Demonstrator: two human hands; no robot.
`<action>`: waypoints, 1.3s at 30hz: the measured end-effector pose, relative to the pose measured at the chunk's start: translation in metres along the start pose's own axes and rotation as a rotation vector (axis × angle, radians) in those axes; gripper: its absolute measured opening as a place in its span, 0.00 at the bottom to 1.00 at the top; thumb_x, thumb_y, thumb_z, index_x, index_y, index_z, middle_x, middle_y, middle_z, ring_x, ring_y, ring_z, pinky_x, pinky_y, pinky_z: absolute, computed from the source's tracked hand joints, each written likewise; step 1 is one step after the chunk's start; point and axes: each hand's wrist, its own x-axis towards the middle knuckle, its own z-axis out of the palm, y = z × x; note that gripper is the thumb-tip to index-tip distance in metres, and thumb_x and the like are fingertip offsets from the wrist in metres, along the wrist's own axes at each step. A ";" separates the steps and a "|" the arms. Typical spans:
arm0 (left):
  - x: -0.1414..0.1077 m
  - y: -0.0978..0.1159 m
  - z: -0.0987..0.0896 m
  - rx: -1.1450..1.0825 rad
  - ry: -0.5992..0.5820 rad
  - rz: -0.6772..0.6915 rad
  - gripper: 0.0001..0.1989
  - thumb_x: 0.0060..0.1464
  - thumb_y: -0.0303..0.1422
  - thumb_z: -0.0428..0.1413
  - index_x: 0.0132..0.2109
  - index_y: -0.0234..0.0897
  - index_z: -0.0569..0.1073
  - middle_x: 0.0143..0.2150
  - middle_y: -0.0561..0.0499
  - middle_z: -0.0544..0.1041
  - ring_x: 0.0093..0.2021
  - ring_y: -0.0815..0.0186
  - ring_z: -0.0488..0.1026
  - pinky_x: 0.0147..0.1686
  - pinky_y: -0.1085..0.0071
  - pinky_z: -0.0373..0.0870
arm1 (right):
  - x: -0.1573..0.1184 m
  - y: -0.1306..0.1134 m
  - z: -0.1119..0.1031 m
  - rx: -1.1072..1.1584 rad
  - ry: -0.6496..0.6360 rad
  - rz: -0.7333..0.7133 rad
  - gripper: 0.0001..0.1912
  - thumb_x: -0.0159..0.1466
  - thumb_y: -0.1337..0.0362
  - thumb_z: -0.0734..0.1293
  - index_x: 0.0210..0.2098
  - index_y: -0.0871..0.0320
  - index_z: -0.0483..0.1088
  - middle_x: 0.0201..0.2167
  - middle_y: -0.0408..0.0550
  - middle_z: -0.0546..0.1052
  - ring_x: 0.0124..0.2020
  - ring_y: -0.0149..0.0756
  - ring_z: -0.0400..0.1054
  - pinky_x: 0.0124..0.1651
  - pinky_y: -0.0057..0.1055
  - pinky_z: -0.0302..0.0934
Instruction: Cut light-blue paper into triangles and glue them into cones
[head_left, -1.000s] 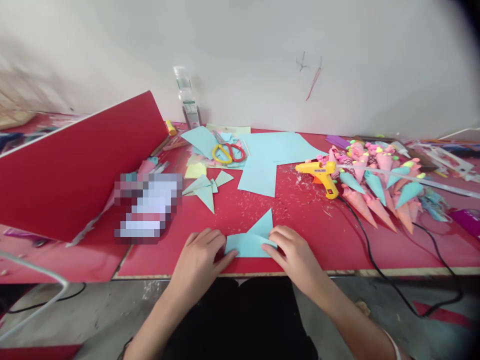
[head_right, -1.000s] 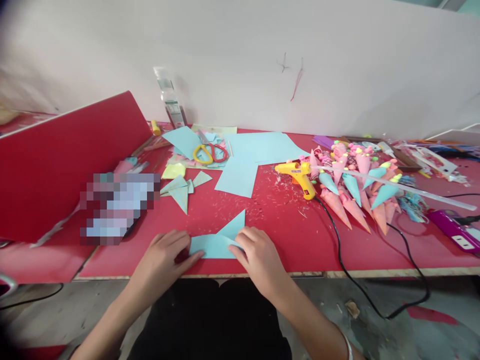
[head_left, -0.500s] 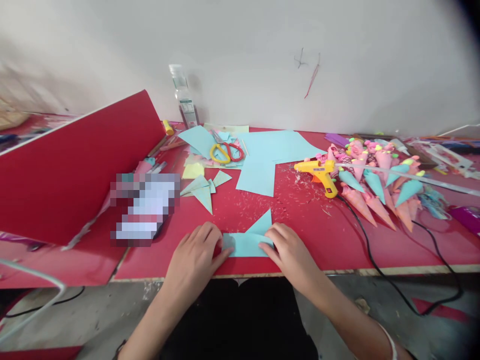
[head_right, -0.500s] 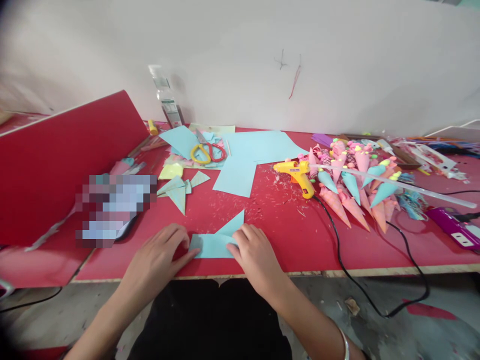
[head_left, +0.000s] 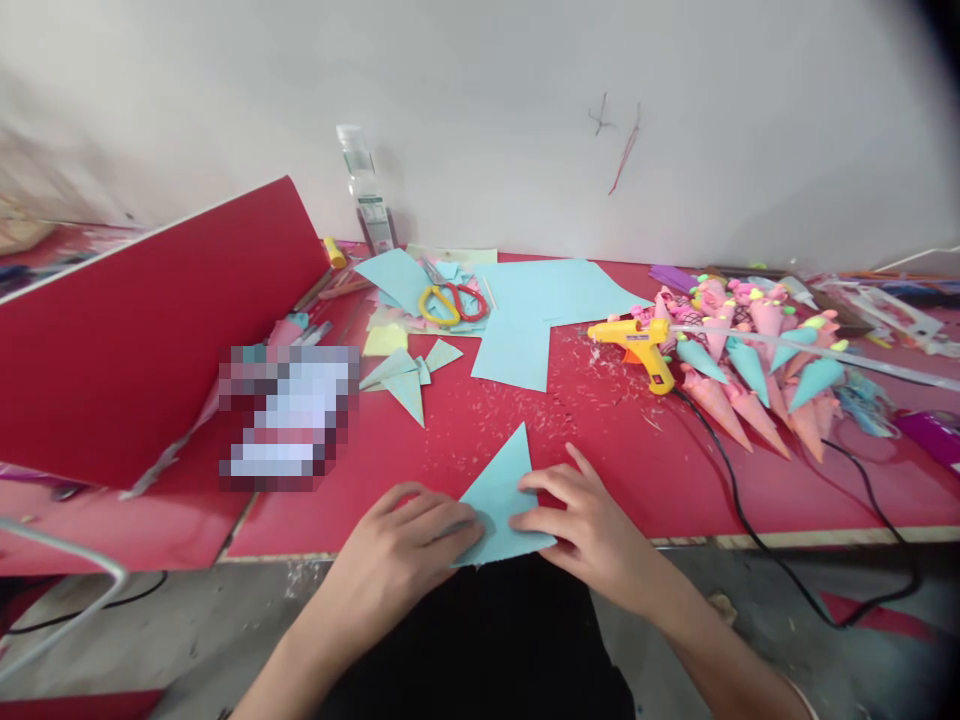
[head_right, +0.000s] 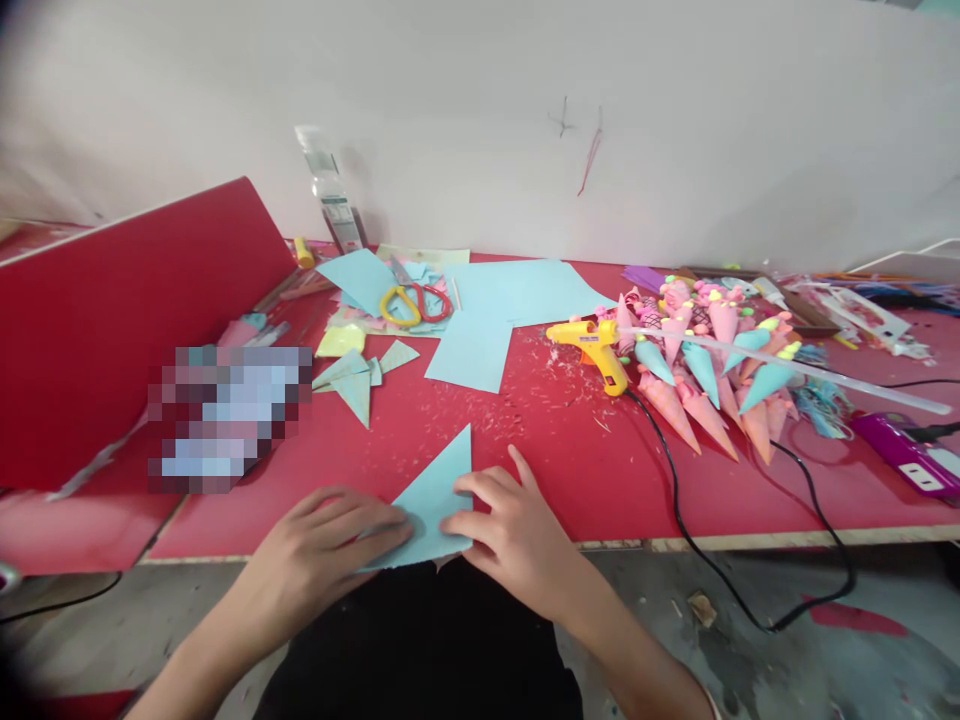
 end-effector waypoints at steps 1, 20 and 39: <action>0.000 0.002 -0.001 0.029 0.015 0.022 0.11 0.60 0.31 0.44 0.45 0.39 0.70 0.40 0.53 0.76 0.37 0.65 0.71 0.41 0.65 0.62 | -0.001 -0.001 0.000 -0.004 -0.002 0.001 0.12 0.58 0.72 0.62 0.38 0.50 0.69 0.43 0.43 0.68 0.44 0.33 0.62 0.60 0.50 0.33; -0.003 -0.006 0.019 0.102 0.142 -0.295 0.14 0.56 0.38 0.50 0.26 0.35 0.67 0.27 0.51 0.71 0.27 0.68 0.66 0.28 0.72 0.62 | 0.010 -0.007 0.019 0.099 0.170 0.284 0.08 0.60 0.62 0.63 0.27 0.58 0.64 0.28 0.45 0.67 0.32 0.34 0.61 0.34 0.30 0.57; 0.015 -0.007 -0.012 0.294 -0.288 0.135 0.23 0.55 0.24 0.48 0.55 0.51 0.62 0.57 0.54 0.64 0.46 0.62 0.66 0.43 0.66 0.61 | 0.009 -0.003 0.022 -0.048 0.184 0.267 0.06 0.61 0.64 0.62 0.28 0.58 0.62 0.30 0.47 0.68 0.34 0.36 0.63 0.35 0.31 0.60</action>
